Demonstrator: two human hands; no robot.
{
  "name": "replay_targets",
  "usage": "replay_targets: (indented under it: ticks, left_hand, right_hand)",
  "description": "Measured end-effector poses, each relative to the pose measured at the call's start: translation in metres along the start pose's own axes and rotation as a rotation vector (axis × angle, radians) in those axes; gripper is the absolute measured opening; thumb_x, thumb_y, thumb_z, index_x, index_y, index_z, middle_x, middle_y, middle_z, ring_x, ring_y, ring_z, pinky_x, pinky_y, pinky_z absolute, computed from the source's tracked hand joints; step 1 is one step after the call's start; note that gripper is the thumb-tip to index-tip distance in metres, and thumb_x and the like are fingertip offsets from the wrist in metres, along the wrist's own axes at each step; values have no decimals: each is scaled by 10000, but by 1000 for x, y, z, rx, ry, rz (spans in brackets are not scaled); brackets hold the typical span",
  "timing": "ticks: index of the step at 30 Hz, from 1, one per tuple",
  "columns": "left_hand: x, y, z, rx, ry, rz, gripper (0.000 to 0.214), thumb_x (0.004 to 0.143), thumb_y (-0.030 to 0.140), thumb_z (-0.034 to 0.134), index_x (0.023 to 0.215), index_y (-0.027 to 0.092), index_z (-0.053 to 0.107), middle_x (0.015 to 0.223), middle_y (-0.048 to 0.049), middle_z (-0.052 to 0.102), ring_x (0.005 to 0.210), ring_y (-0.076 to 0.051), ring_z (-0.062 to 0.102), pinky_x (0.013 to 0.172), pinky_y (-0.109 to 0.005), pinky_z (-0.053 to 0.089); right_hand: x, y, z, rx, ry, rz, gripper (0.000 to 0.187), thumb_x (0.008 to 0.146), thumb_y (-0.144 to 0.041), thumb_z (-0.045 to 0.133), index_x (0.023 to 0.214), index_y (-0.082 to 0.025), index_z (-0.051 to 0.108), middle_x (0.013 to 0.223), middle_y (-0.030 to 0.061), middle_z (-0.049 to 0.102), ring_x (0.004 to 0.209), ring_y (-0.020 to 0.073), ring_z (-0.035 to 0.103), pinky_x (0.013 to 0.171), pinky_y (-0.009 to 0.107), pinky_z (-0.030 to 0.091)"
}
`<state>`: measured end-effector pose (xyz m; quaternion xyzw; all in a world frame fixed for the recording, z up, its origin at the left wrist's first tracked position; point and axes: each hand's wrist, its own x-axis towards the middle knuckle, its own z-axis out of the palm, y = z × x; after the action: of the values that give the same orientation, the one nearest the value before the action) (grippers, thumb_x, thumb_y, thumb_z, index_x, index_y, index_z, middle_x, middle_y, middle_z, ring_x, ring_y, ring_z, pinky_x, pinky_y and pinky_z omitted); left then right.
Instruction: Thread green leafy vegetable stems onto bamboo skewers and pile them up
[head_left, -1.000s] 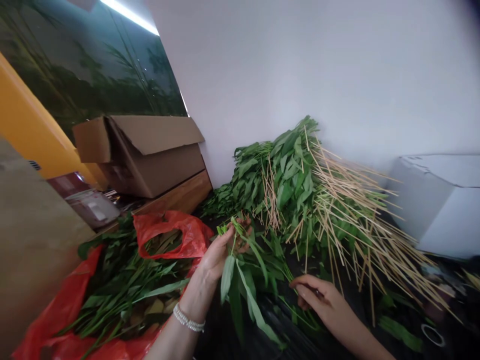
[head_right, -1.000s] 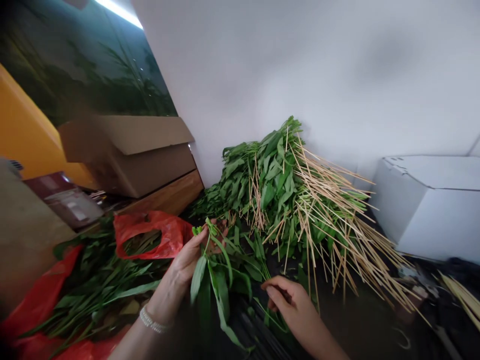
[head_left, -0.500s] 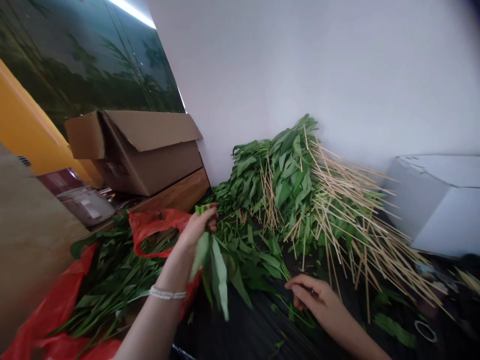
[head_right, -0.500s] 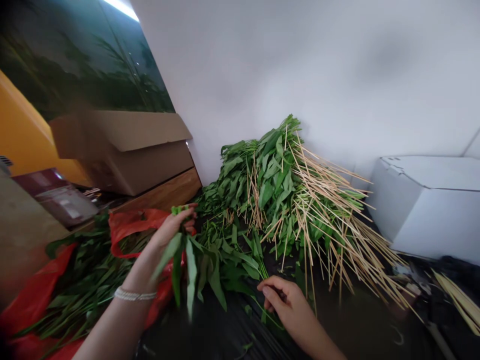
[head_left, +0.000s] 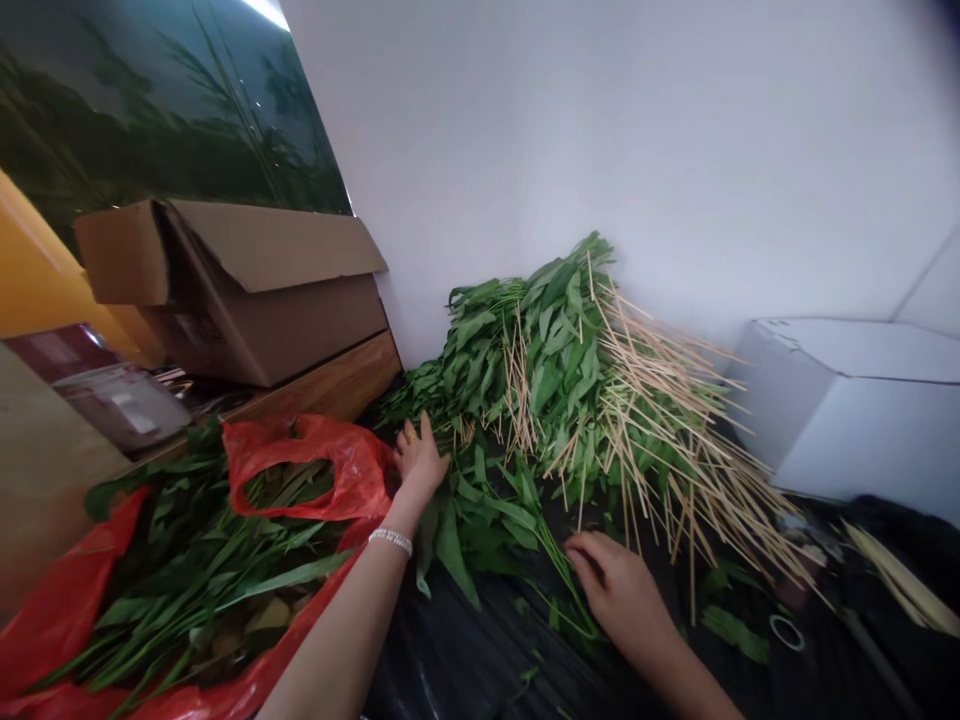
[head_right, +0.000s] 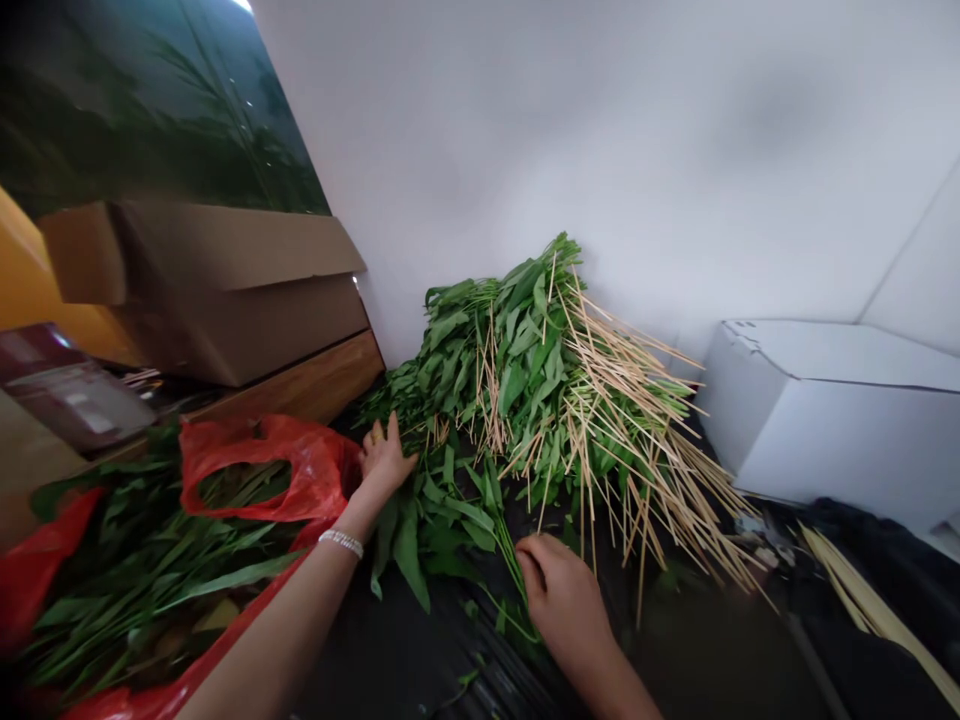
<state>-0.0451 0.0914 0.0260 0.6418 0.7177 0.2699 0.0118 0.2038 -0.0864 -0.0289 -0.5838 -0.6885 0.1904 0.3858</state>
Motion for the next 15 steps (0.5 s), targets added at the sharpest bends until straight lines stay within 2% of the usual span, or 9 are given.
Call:
replay_targets:
  ticks: [4,6,8,11,15]
  left_hand:
    - [-25,4,0,98,29,155,778,789,284,651,1469,158,294,1498,-218,306,1352,-409,278,1013,-582,339]
    - [-37,6,-3,46,24,189,727,790,304,649,1441,169,355,1471,-194,365,1328,-397,328,988,-565,384]
    - [-46,7,-10,-46,47,237,682,783,301,654,1405,160,412,1434,-183,421,1309,-371,372,998,-527,399]
    - [-53,9,-24,-212,132,320,538,809,295,626,1317,162,507,1364,-157,499,1278,-314,434,1041,-468,382]
    - [-62,16,-49,-385,188,365,320,876,313,544,1168,195,600,1203,-104,603,1154,-262,535,1004,-434,410]
  right_hand:
    - [-6,-5,5,-406,-73,19,187,884,-315,544,739,-213,602,776,45,653,741,220,624,654,301,401]
    - [-8,-6,6,-498,-115,46,138,849,-252,574,720,-208,589,775,40,657,744,216,630,642,288,395]
    - [-7,-4,5,-479,-115,86,139,844,-206,545,709,-210,576,768,34,658,739,213,635,633,285,392]
    - [-3,1,1,-219,-41,131,176,879,-269,486,724,-223,555,731,20,647,703,200,630,632,288,408]
    - [3,5,-1,385,-22,209,224,880,-429,461,803,-231,531,664,-10,601,591,165,596,585,272,460]
